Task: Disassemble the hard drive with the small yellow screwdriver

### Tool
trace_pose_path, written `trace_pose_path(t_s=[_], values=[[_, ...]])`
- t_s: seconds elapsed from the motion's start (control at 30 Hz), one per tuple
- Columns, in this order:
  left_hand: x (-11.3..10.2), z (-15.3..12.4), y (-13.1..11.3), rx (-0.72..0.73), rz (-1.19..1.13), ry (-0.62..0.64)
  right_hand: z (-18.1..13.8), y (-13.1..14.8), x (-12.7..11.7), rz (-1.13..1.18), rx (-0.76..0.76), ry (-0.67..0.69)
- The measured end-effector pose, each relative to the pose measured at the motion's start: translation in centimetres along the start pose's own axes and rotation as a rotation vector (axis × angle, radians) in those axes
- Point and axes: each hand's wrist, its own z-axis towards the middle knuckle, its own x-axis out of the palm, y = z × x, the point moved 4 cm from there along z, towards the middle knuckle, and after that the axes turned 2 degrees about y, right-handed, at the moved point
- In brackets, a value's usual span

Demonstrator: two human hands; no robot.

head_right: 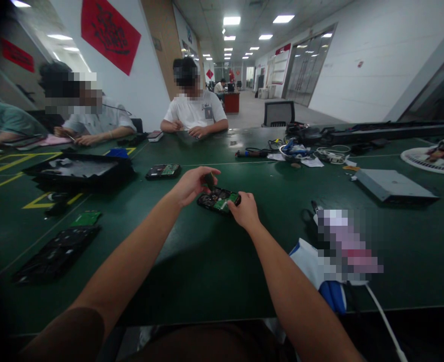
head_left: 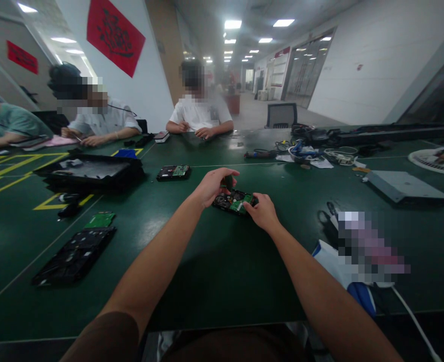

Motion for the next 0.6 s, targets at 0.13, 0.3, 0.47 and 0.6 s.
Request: trace_pose_path(t_s=[0.13,0.3,0.47,0.6], values=[[0.1,0.2,0.5,-0.029,-0.1,0.009,0.1,0.0,0.0,-0.019,-0.006,-0.002],[0.1,0.1,-0.1,0.027,0.015,-0.013,0.1,-0.4,0.2,-0.005,0.003,-0.001],[-0.5,-0.3,-1.6,0.146,0.417,-0.149,0.1,-0.3,0.3,-0.003,-0.01,-0.011],[-0.9,-0.4,-1.6,0.117,0.439,-0.125,0.1,-0.1,0.1,-0.013,-0.032,-0.026]])
